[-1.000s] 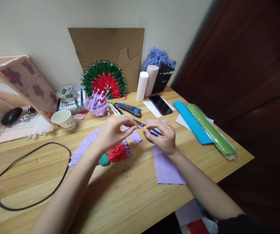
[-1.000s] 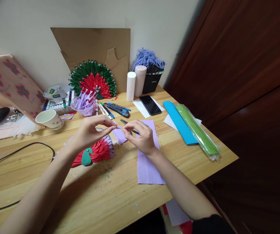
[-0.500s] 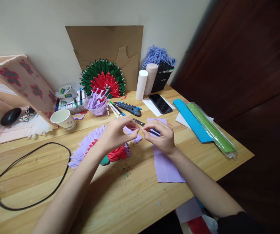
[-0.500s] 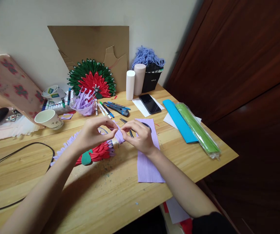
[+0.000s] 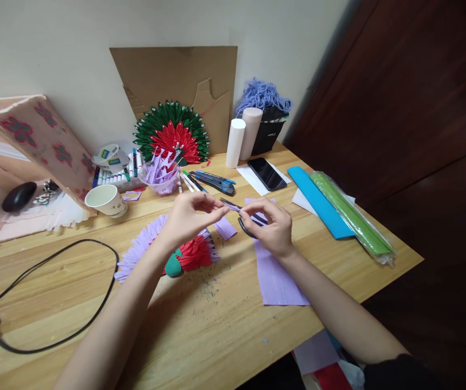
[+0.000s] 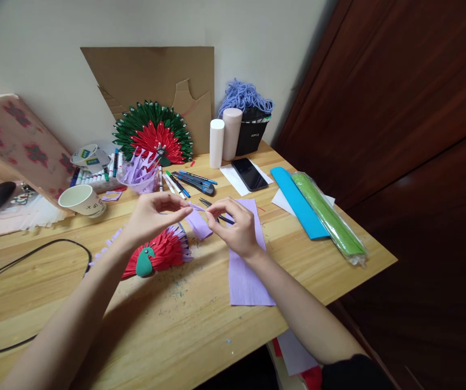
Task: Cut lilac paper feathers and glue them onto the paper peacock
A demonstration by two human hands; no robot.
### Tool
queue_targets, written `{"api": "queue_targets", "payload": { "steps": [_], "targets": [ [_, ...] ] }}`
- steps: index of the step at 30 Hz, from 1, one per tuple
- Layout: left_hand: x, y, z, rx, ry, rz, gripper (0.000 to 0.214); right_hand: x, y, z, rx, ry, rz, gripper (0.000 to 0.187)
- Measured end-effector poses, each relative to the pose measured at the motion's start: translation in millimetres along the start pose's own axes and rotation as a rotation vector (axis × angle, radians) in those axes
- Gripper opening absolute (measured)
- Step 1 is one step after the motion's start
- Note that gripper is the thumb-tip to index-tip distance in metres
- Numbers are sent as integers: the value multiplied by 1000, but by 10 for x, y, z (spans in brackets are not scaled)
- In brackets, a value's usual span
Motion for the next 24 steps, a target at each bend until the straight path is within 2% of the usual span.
{"api": "queue_targets", "payload": {
  "steps": [3, 6, 12, 18, 21, 24],
  "targets": [
    [-118, 140, -28, -53, -113, -123, 22, -23, 41, -18, -35, -26, -11, 6],
    [-158, 167, -30, -54, -157, -198, 20, -28, 60, -34, -45, -28, -6, 8],
    [-165, 121, -17, -45, -159, -197, 18, 10, 70, -44, -56, 16, 15, 10],
    [-140, 152, -22, -39, -135, -201, 19, -46, 56, -26, -64, -40, -24, 5],
    [-123, 150, -18, -34, -118, -177, 19, 8, 67, -33, -69, 16, 1, 4],
    [-72, 151, -21, -50, -56, -90, 19, 141, 134, -61, -118, 161, 84, 9]
  ]
}}
Point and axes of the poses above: each hand's wrist, its own z-axis towards the middle knuckle, its own y-axis out of the palm, x = y × z, the point moved 10 cm from there along z, towards the middle knuckle, and after that the axes turned 12 degrees about x, right-handed, at the moved point
